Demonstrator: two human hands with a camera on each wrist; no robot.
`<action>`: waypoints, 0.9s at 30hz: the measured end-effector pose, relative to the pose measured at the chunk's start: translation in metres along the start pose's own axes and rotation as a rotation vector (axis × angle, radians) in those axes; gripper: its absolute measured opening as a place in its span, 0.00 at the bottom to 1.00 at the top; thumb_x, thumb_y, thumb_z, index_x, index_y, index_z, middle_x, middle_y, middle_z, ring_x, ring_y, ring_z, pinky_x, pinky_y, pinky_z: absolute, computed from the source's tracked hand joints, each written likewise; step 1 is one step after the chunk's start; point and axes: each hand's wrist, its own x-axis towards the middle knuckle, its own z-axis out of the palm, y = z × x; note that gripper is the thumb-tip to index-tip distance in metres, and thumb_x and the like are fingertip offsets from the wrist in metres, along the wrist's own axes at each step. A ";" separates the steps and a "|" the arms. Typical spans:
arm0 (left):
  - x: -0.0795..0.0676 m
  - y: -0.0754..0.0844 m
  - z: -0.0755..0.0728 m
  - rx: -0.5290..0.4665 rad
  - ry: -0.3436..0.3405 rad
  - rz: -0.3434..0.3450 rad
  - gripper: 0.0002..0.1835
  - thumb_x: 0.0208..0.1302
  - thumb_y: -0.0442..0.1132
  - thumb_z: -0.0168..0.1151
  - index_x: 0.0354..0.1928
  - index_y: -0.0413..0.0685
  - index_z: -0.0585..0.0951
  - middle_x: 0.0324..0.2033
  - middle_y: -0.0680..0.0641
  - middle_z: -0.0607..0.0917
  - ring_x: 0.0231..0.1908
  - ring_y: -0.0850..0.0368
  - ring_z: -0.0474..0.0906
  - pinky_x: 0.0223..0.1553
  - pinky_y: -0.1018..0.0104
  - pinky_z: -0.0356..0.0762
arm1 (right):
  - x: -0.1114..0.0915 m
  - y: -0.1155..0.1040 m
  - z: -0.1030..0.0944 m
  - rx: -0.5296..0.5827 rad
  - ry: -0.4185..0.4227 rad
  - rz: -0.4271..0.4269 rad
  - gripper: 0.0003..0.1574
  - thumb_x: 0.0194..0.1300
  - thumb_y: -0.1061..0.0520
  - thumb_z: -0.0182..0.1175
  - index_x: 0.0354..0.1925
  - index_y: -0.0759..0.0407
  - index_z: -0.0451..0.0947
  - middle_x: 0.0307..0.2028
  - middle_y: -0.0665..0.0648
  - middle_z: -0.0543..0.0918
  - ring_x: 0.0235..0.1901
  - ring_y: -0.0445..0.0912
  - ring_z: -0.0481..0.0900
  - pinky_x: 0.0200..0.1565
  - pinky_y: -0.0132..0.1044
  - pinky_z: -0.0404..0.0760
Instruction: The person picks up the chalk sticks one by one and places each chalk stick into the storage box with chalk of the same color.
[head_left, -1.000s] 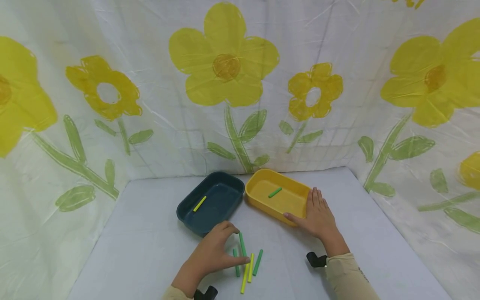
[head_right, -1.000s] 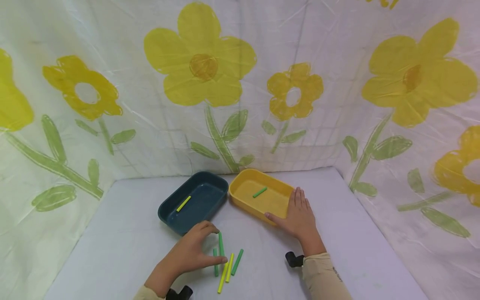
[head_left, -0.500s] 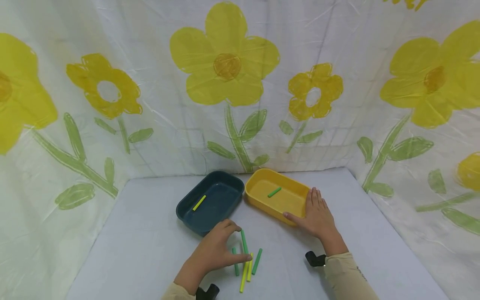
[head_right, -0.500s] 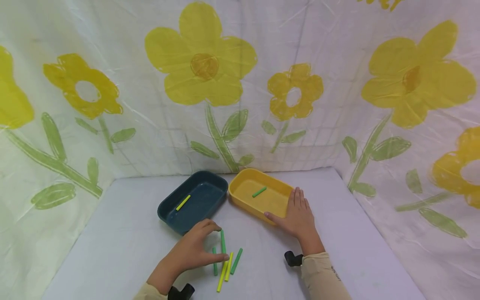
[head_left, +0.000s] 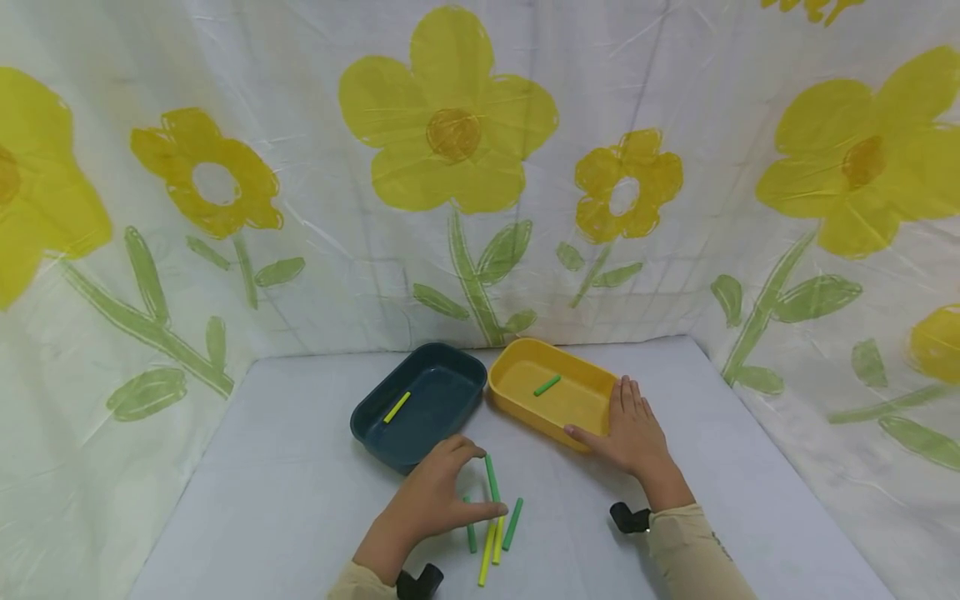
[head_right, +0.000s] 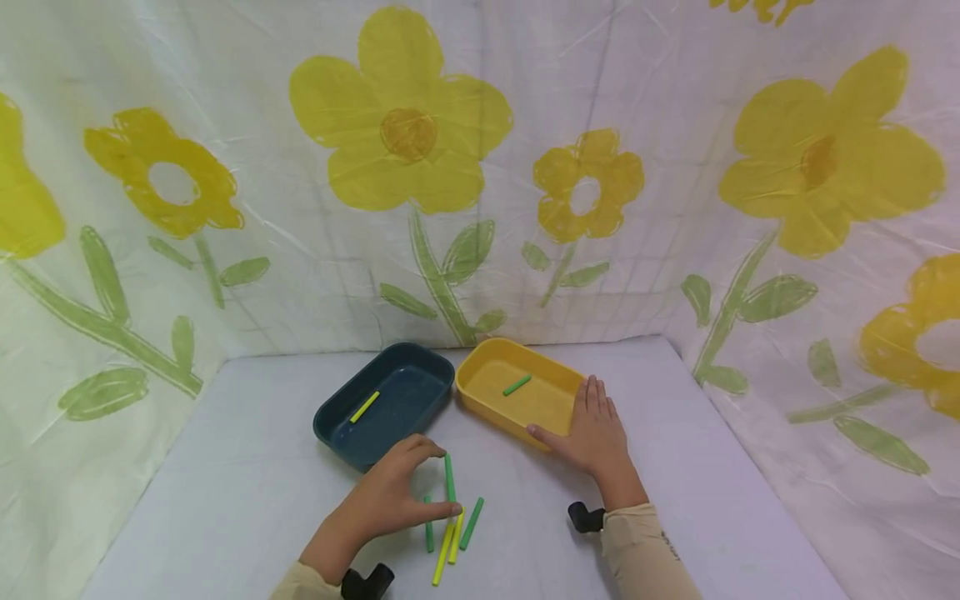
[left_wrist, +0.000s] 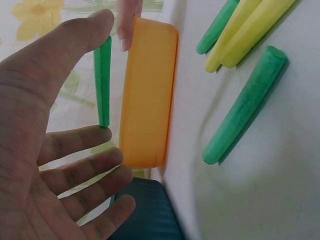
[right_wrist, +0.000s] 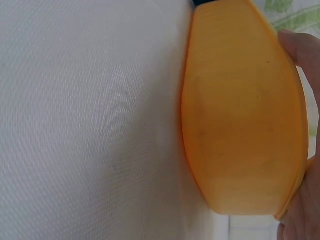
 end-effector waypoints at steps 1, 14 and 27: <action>0.000 0.000 0.000 -0.001 0.003 0.006 0.42 0.53 0.71 0.78 0.62 0.53 0.83 0.57 0.51 0.83 0.58 0.52 0.80 0.61 0.50 0.83 | 0.000 0.000 0.000 0.005 -0.002 0.000 0.88 0.61 0.10 0.51 0.81 0.78 0.35 0.83 0.76 0.36 0.84 0.70 0.36 0.82 0.66 0.41; 0.007 0.001 0.003 -0.039 0.006 0.004 0.42 0.53 0.70 0.78 0.62 0.52 0.83 0.58 0.50 0.83 0.60 0.51 0.80 0.63 0.47 0.82 | 0.000 0.002 0.001 0.006 0.005 -0.002 0.89 0.60 0.09 0.51 0.81 0.78 0.35 0.83 0.76 0.37 0.84 0.70 0.36 0.82 0.66 0.41; 0.013 -0.003 0.009 -0.076 0.029 0.002 0.42 0.54 0.72 0.77 0.63 0.55 0.82 0.61 0.50 0.83 0.63 0.51 0.79 0.66 0.47 0.80 | 0.000 0.000 -0.001 0.009 -0.010 0.007 0.89 0.60 0.09 0.51 0.82 0.77 0.34 0.83 0.76 0.35 0.84 0.69 0.35 0.83 0.65 0.42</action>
